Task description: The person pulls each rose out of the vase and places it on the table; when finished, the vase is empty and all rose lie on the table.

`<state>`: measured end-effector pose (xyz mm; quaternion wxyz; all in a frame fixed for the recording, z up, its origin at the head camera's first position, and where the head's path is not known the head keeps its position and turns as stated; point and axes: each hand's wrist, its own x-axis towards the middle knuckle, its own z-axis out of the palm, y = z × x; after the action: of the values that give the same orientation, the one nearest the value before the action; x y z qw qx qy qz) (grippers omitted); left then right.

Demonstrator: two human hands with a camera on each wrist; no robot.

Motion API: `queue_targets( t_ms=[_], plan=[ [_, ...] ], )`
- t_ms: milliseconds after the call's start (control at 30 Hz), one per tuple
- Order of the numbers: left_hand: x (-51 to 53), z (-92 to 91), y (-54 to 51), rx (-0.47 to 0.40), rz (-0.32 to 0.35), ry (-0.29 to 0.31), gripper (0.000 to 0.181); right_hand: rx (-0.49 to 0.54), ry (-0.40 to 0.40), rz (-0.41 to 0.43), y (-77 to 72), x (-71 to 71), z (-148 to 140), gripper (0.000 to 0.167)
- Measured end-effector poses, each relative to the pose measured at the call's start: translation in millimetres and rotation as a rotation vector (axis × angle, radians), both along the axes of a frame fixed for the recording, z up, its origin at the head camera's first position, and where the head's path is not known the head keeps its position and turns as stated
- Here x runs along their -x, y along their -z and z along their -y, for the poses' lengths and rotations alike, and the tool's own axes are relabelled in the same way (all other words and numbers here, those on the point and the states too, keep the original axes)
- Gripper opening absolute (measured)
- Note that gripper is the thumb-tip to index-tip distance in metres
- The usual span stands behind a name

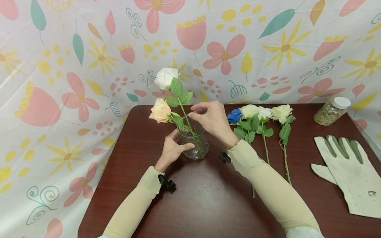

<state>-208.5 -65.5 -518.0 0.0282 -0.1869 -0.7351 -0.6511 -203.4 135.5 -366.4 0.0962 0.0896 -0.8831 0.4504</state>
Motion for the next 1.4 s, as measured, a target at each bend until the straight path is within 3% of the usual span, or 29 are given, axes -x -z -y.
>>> queue_targets(
  t_ms=[367,833,1400],
  plan=[
    [-1.3,0.3,-1.9,0.026,0.022,-0.024,0.064,-0.045,-0.035,-0.045,-0.6,11.9,22,0.021],
    [-2.0,0.2,-3.3,0.030,0.034,-0.029,0.065,-0.112,0.009,0.004,0.7,17.8,33,0.017],
    [-2.3,0.1,-3.4,0.019,0.042,-0.027,0.066,-0.018,0.023,-0.069,1.3,15.6,31,0.016]
  ],
)
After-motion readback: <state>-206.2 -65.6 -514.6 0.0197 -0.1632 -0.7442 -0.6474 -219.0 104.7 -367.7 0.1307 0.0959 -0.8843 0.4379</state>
